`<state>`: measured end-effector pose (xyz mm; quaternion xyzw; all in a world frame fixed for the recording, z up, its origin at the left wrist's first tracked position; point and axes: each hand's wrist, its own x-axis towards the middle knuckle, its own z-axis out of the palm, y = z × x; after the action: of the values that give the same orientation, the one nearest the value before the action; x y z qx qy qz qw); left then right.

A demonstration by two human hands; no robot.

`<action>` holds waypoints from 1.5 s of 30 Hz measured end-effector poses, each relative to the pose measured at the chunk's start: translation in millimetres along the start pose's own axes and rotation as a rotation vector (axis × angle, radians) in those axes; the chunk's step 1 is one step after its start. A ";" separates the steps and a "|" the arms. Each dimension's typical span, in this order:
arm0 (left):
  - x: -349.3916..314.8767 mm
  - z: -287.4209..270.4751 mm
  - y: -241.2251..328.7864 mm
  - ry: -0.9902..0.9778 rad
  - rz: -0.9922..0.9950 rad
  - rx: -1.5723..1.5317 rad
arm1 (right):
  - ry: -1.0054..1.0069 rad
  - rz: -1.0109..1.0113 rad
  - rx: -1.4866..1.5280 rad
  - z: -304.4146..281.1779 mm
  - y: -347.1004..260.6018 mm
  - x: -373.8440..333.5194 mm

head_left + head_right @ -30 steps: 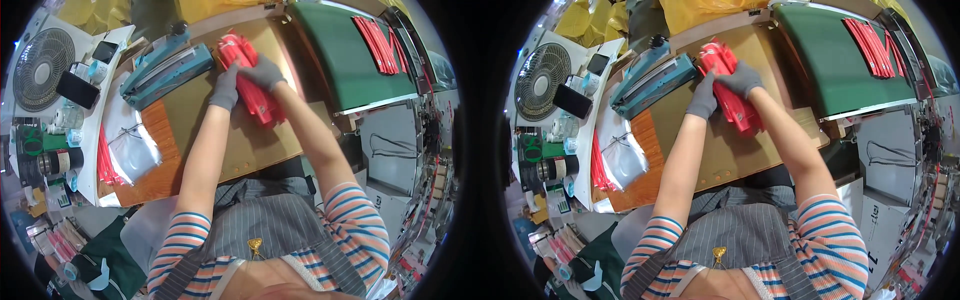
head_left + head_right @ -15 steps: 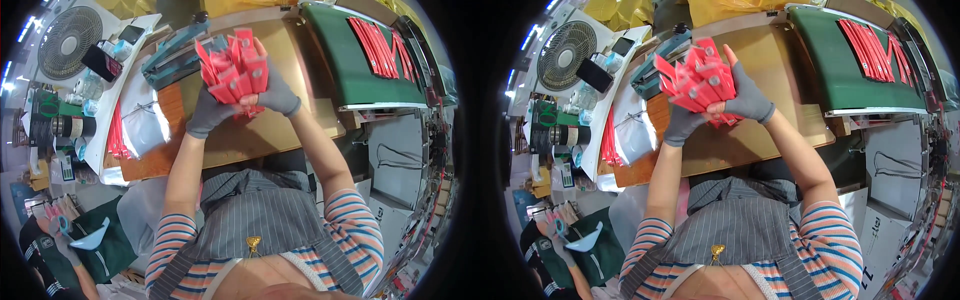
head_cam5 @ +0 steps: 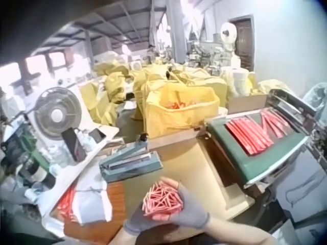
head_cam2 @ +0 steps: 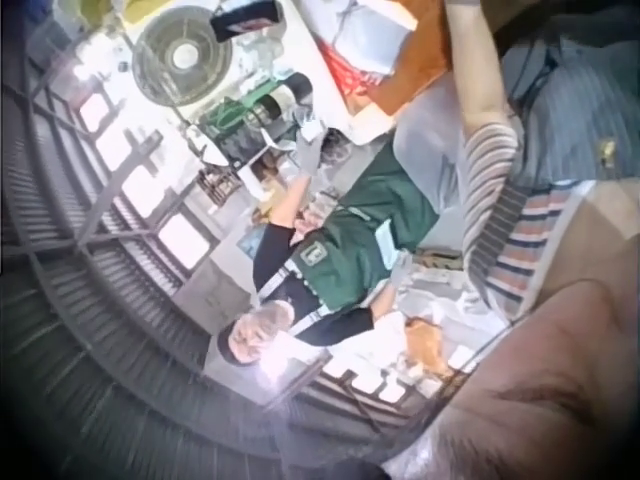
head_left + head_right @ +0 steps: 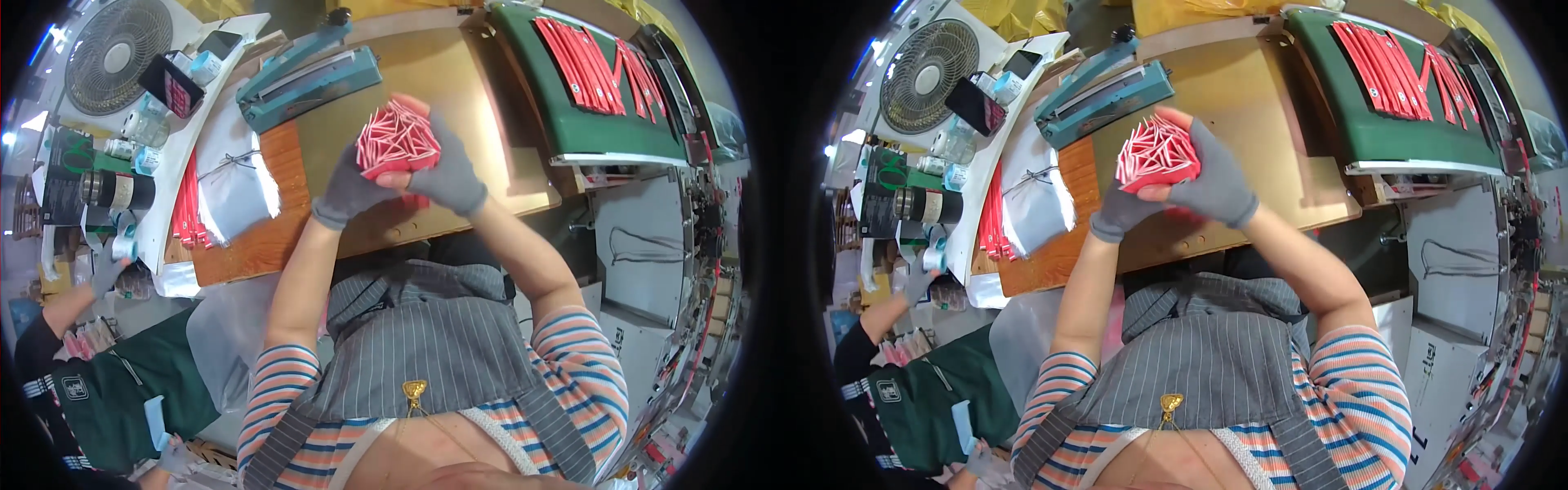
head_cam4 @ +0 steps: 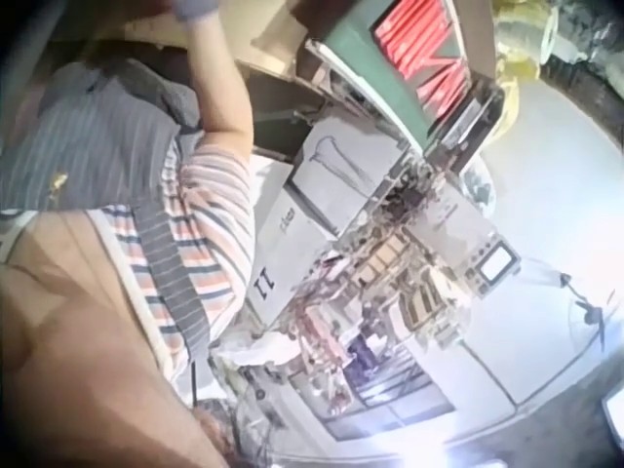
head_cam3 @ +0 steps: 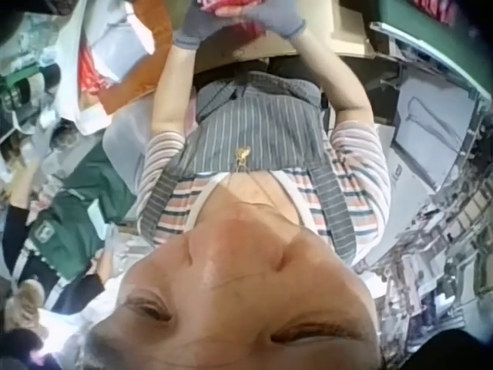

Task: Packaging red items into plastic bags using a heat sealer and organizing processed wooden sticks at a machine station.

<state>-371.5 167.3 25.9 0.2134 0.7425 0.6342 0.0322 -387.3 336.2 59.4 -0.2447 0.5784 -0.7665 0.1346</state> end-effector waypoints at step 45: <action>-52.9 56.4 27.2 0.314 -0.002 0.335 | 0.023 0.161 0.630 -12.4 24.9 -46.2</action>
<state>-298.2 203.6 29.2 0.1135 0.8335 0.5275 -0.1190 -356.8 361.6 23.0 -0.1360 0.3317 -0.8973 0.2574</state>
